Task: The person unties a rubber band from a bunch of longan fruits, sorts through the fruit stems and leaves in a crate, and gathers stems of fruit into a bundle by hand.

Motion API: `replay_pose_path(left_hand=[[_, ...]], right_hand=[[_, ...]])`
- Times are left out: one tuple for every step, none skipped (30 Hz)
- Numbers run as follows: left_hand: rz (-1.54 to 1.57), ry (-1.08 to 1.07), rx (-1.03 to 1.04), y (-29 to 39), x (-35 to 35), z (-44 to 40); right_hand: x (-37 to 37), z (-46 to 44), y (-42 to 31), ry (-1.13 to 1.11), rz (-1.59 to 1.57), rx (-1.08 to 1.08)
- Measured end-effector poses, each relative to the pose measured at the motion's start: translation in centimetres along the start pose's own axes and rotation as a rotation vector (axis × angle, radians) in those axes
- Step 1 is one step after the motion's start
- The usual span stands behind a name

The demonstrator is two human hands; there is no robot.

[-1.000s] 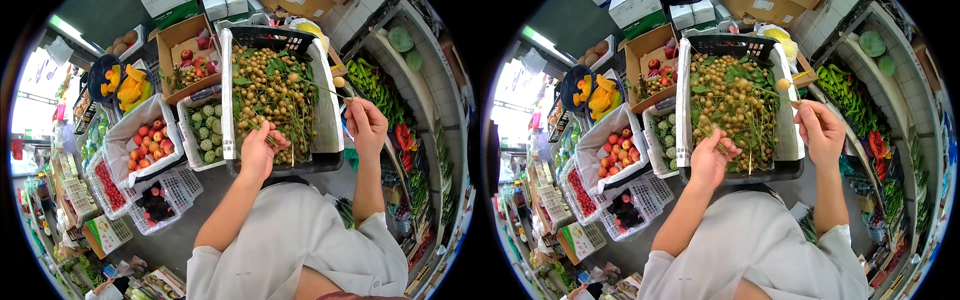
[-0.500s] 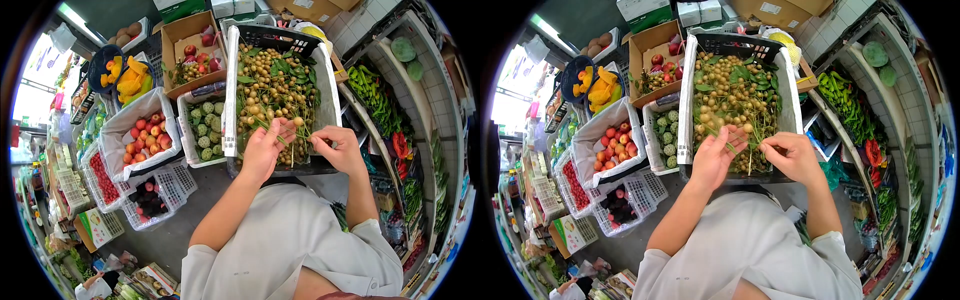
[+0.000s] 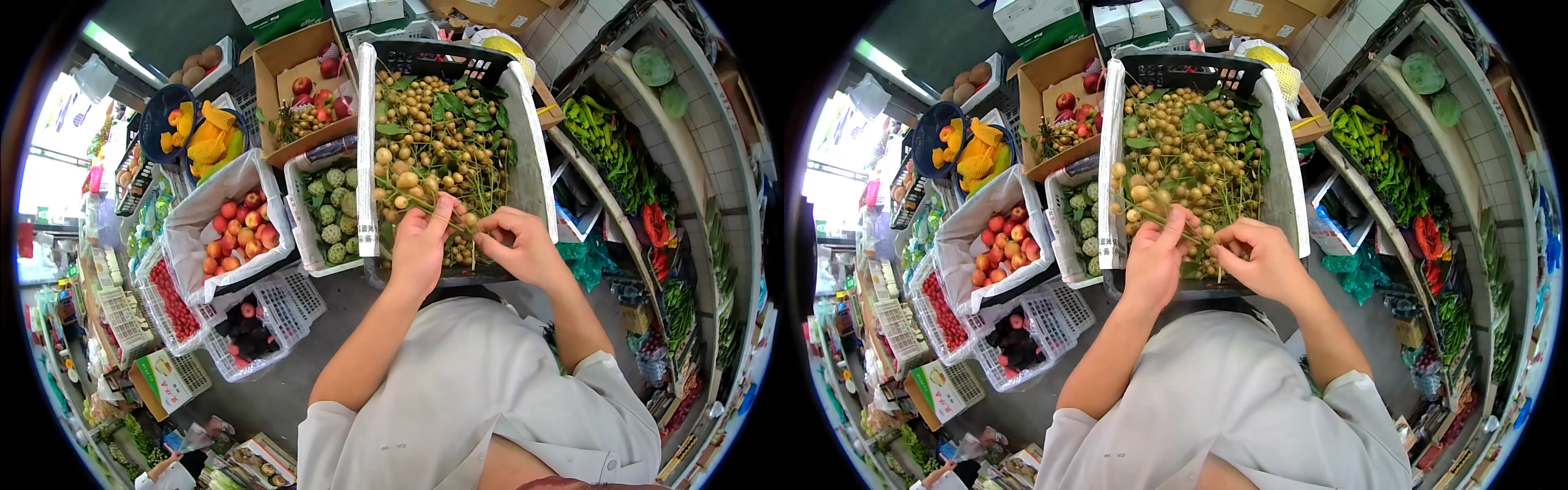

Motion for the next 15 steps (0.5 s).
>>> replay_pose_path(left_hand=[[-0.027,-0.003,-0.006,-0.1,0.0,0.0],[-0.054,-0.005,-0.012,-0.1,0.0,0.0],[-0.056,-0.005,-0.015,-0.1,0.1,0.1],[-0.026,0.004,-0.024,0.0,0.1,0.1],[0.004,0.012,-0.033,0.0,0.1,0.1],[0.003,0.012,-0.034,0.1,0.0,0.0],[-0.028,-0.028,-0.049,0.1,0.0,0.0],[-0.059,-0.068,-0.065,0.0,0.1,0.0],[-0.060,-0.069,-0.068,-0.1,0.2,0.0],[-0.091,-0.065,-0.099,-0.2,0.3,0.1],[-0.121,-0.060,-0.130,-0.3,0.3,0.2],[-0.122,-0.061,-0.132,-0.3,0.3,0.2],[-0.114,-0.062,-0.140,-0.4,0.2,0.1],[-0.105,-0.064,-0.147,-0.4,0.1,0.1],[-0.106,-0.063,-0.147,-0.4,0.1,0.1]], right_hand=[[0.5,0.0,0.3,-0.020,-0.082,0.048],[0.9,0.1,0.7,-0.040,-0.164,0.096],[1.4,0.1,0.9,-0.040,-0.166,0.098],[1.8,0.1,1.4,0.001,-0.279,0.171],[2.1,0.1,1.9,0.041,-0.391,0.243],[2.5,0.0,2.4,0.042,-0.392,0.244],[2.7,-0.1,3.1,0.095,-0.426,0.267],[2.7,-0.2,3.5,0.151,-0.460,0.290],[2.6,-0.4,3.4,0.179,-0.466,0.301],[2.6,-0.4,3.0,0.181,-0.467,0.303],[2.4,-0.3,2.4,0.214,-0.412,0.306],[2.3,-0.3,2.0,0.246,-0.356,0.308],[2.6,-0.3,1.8,0.247,-0.357,0.309],[2.9,-0.3,1.6,0.270,-0.345,0.305],[3.1,-0.3,1.6,0.293,-0.334,0.300]])
Point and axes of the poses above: each hand's wrist, its own z-axis away from the middle knuckle, its own x-axis out of the palm, y = z × x, the point moved 3 cm from there along -z, towards the middle knuckle, and after that the axes turned 12 degrees about z, right-handed, at the moved point
